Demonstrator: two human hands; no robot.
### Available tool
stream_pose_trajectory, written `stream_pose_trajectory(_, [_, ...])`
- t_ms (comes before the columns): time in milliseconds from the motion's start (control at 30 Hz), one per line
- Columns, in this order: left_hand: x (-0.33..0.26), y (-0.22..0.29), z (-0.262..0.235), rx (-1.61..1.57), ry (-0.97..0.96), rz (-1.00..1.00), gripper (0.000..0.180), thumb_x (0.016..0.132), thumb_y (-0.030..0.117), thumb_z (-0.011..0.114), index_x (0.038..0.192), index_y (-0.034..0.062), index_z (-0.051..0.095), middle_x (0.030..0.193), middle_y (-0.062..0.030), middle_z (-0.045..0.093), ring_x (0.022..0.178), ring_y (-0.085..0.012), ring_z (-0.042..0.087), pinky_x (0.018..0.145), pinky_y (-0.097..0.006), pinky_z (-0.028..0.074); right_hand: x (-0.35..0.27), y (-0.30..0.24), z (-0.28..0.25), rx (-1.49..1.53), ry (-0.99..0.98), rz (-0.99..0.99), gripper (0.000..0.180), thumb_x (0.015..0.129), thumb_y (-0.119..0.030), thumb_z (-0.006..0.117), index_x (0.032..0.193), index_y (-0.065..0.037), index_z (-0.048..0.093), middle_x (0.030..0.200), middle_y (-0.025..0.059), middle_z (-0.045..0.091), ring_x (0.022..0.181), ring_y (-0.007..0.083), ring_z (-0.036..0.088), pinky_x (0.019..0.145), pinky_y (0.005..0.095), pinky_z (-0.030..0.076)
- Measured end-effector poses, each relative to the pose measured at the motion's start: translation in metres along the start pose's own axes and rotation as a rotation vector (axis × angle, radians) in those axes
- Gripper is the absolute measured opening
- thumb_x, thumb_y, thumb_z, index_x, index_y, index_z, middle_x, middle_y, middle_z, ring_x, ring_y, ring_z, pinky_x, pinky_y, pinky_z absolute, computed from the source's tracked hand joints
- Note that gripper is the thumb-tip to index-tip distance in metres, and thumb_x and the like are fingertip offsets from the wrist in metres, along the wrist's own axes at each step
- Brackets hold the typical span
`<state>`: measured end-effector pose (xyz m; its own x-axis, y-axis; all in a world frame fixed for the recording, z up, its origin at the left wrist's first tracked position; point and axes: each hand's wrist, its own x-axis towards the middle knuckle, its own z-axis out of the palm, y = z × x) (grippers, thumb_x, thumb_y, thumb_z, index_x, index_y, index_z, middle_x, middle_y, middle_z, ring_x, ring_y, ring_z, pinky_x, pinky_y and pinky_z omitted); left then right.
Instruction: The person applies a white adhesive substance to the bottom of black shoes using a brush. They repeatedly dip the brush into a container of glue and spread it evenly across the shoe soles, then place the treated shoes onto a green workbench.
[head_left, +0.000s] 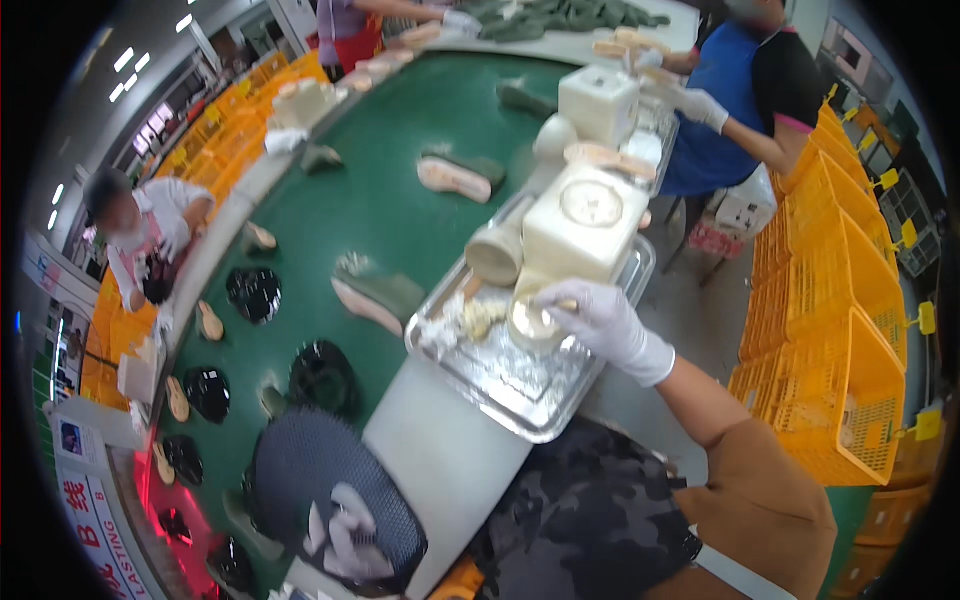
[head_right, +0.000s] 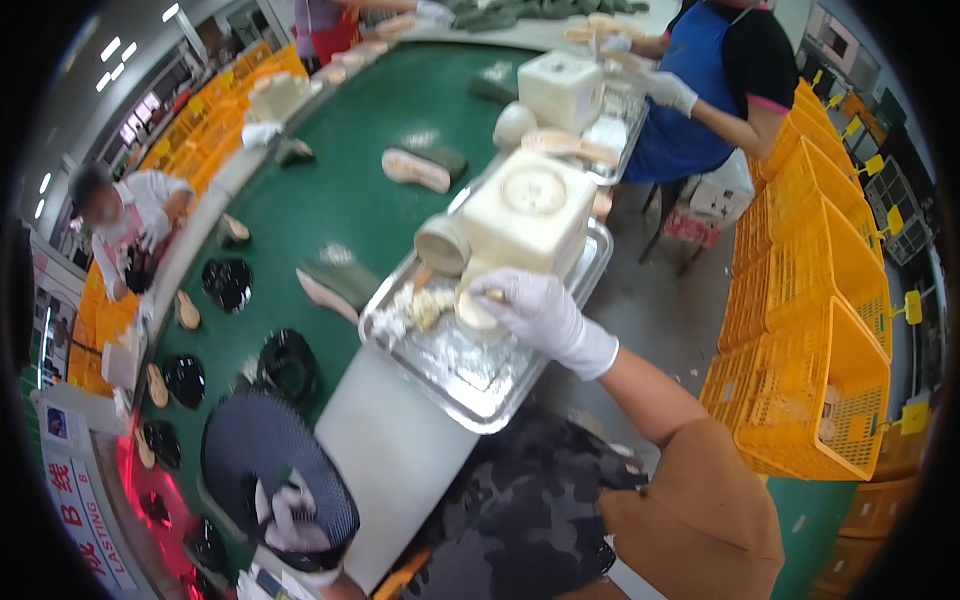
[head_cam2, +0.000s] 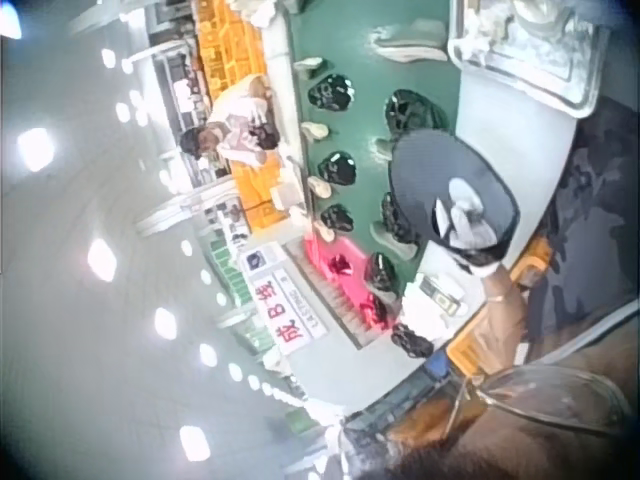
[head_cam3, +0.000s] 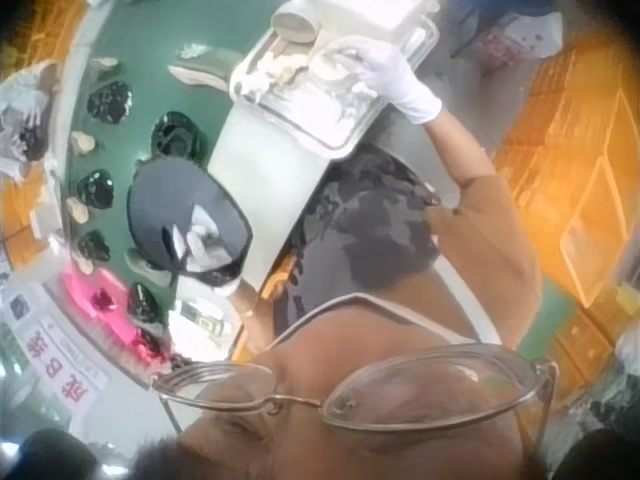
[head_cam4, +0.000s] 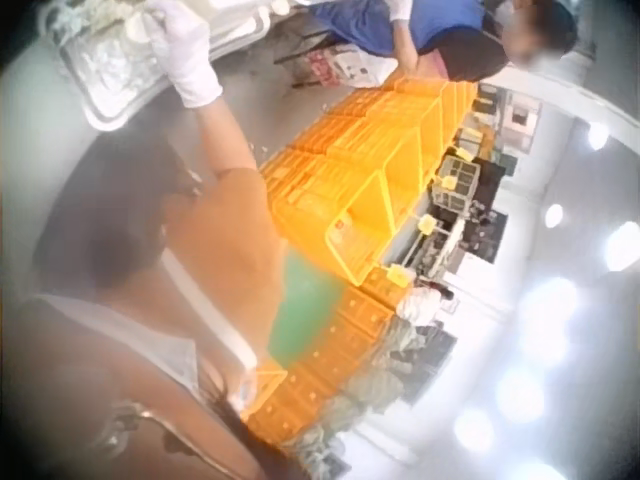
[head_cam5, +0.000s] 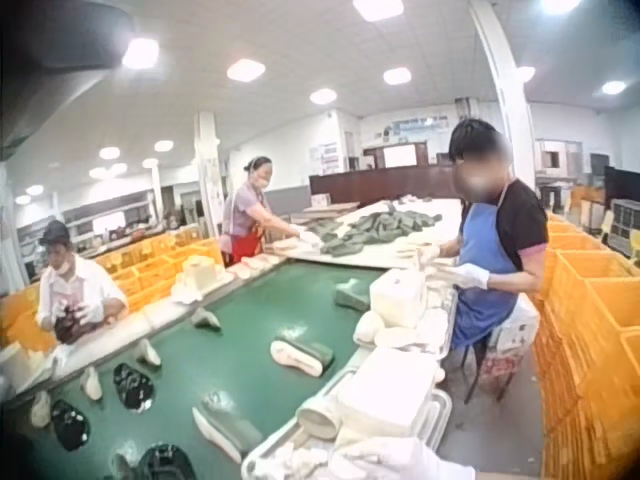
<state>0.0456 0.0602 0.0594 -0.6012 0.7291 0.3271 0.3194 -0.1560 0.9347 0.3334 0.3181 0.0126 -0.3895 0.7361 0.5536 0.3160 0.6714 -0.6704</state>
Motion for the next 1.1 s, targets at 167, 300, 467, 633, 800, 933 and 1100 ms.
stream_pose_trajectory(167, [0.004, -0.022, 0.046, -0.499, -0.146, -0.332, 0.046, 0.091, 0.01, 0.041, 0.135, 0.0002, 0.033, 0.072, -0.0043, 0.045, 0.062, -0.013, 0.04, 0.057, -0.026, 0.038, -0.017, 0.017, 0.006, -0.06, -0.08, -0.114, 0.015, 0.078, -0.005, 0.063, 0.093, -0.007, 0.061, 0.086, 0.0101, 0.064, 0.078, 0.0269, 0.063, 0.068, 0.0316, 0.05])
stream_pose_trajectory(300, [0.015, -0.024, 0.062, -0.631, -0.377, -0.379, 0.048, 0.089, 0.008, 0.043, 0.136, 0.001, 0.032, 0.062, 0.0025, 0.032, 0.058, -0.0099, 0.034, 0.051, -0.025, 0.036, -0.013, 0.006, 0.003, 0.069, -0.159, -0.032, 0.016, 0.08, -0.004, 0.06, 0.095, -0.005, 0.06, 0.086, 0.0091, 0.064, 0.079, 0.0239, 0.063, 0.071, 0.029, 0.05])
stream_pose_trajectory(467, [0.009, -0.04, 0.077, -0.782, -0.41, -0.639, 0.045, 0.087, 0.007, 0.045, 0.131, -0.0029, 0.037, 0.067, -0.0023, 0.044, 0.058, -0.0118, 0.039, 0.05, -0.029, 0.037, -0.011, 0.002, -0.006, 0.41, -0.081, 0.286, 0.01, 0.086, -0.005, 0.055, 0.095, -0.002, 0.059, 0.086, 0.0076, 0.064, 0.077, 0.0158, 0.062, 0.069, 0.0261, 0.048])
stream_pose_trajectory(633, [0.017, -0.041, 0.091, -0.648, -0.615, -0.862, 0.049, 0.083, 0.008, 0.048, 0.127, -0.0087, 0.038, 0.062, -0.0016, 0.041, 0.054, -0.0113, 0.042, 0.047, -0.026, 0.037, -0.005, 0.005, -0.011, 0.407, -0.066, 0.251, 0.011, 0.092, -0.01, 0.05, 0.09, 0.0, 0.054, 0.087, 0.006, 0.061, 0.074, 0.0122, 0.058, 0.07, 0.0238, 0.047])
stream_pose_trajectory(800, [0.024, -0.04, 0.101, -0.593, -0.773, -0.88, 0.041, 0.092, 0.013, 0.036, 0.131, 0.0014, 0.038, 0.056, 0.0008, 0.032, 0.045, -0.013, 0.035, 0.044, -0.024, 0.029, 0.005, 0.009, -0.009, 0.291, -0.12, 0.162, 0.01, 0.091, -0.009, 0.05, 0.091, 0.0, 0.054, 0.084, 0.0077, 0.061, 0.073, 0.0136, 0.058, 0.069, 0.0241, 0.047])
stream_pose_trajectory(933, [0.025, -0.039, 0.105, -0.696, -0.715, -0.981, 0.04, 0.091, 0.009, 0.034, 0.13, 0.0, 0.037, 0.053, 0.0023, 0.031, 0.043, -0.0096, 0.03, 0.043, -0.022, 0.027, 0.009, 0.008, -0.01, 0.331, -0.17, 0.145, 0.012, 0.091, -0.011, 0.051, 0.092, 0.001, 0.054, 0.082, 0.0066, 0.06, 0.072, 0.0126, 0.058, 0.068, 0.0239, 0.046])
stream_pose_trajectory(1100, [0.027, -0.039, 0.114, -0.684, -0.74, -1.051, 0.04, 0.092, 0.011, 0.034, 0.131, 0.0009, 0.035, 0.053, 0.0013, 0.034, 0.042, -0.0096, 0.031, 0.041, -0.022, 0.027, 0.015, -0.001, -0.017, 0.475, -0.149, 0.231, 0.018, 0.093, -0.019, 0.049, 0.094, -0.002, 0.053, 0.084, 0.0036, 0.06, 0.068, 0.0056, 0.051, 0.061, 0.0191, 0.042])
